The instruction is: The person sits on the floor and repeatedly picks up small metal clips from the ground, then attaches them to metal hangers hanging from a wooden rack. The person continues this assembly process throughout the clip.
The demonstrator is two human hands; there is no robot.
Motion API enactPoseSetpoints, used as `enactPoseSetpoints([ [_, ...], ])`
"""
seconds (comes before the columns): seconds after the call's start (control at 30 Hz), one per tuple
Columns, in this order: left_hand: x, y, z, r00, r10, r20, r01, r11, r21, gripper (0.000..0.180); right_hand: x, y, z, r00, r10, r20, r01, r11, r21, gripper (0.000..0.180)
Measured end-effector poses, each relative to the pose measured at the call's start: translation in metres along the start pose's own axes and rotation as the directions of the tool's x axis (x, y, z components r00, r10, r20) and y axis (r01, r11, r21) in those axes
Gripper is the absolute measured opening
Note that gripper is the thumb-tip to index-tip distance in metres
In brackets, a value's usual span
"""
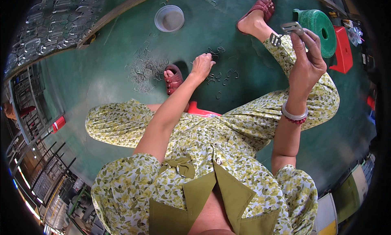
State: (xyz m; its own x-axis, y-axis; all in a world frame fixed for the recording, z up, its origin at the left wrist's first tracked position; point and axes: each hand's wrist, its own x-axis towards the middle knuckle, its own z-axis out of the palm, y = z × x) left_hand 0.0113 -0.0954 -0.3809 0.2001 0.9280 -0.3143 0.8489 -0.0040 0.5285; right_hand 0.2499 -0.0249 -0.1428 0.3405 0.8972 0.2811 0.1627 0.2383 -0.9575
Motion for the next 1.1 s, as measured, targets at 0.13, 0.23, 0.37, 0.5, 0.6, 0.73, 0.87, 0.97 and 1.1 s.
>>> enactPoseSetpoints([
  [0.13,0.003,-0.011,0.017,0.995,0.098,-0.025,-0.093,0.984,0.155,0.016,-0.002,-0.002,0.000,1.000,0.013,-0.011,-0.012,0.999,0.038,0.015],
  [0.23,0.003,-0.001,0.018,0.990,0.124,0.062,-0.137,0.943,0.304,0.018,0.001,-0.003,0.002,1.000,0.016,-0.003,-0.016,0.999,0.031,0.015],
  [0.37,-0.002,0.005,0.016,0.988,0.140,0.060,-0.152,0.917,0.369,0.028,0.002,-0.007,0.005,0.999,0.004,0.038,-0.004,1.000,-0.017,0.015],
  [0.5,0.001,-0.003,0.008,0.986,0.167,-0.030,-0.157,0.965,0.211,0.020,0.001,-0.015,0.010,0.996,-0.002,0.087,0.003,1.000,-0.007,0.015],
  [0.6,0.001,-0.009,-0.014,0.989,0.147,0.000,-0.146,0.982,0.121,0.022,-0.001,-0.016,0.012,0.988,0.003,0.151,0.007,0.998,-0.068,0.016],
  [0.73,0.011,-0.014,-0.052,0.996,0.063,-0.062,-0.067,0.996,-0.063,0.016,-0.007,-0.020,0.020,0.984,0.009,0.180,-0.003,0.999,-0.032,0.018],
  [0.87,0.010,0.064,-0.177,0.989,-0.099,-0.113,0.006,0.778,-0.629,0.016,-0.012,-0.037,0.036,0.973,0.087,0.213,-0.096,0.995,0.035,0.022],
  [0.97,-0.011,0.120,-0.247,0.967,0.024,-0.255,-0.238,0.446,-0.863,0.012,-0.015,-0.046,0.051,0.963,0.101,0.249,-0.129,0.987,0.096,0.019],
  [1.1,-0.038,0.157,-0.285,0.873,0.198,-0.445,-0.475,0.544,-0.691,0.013,-0.015,-0.057,0.063,0.963,0.066,0.261,-0.099,0.988,0.115,0.019],
])
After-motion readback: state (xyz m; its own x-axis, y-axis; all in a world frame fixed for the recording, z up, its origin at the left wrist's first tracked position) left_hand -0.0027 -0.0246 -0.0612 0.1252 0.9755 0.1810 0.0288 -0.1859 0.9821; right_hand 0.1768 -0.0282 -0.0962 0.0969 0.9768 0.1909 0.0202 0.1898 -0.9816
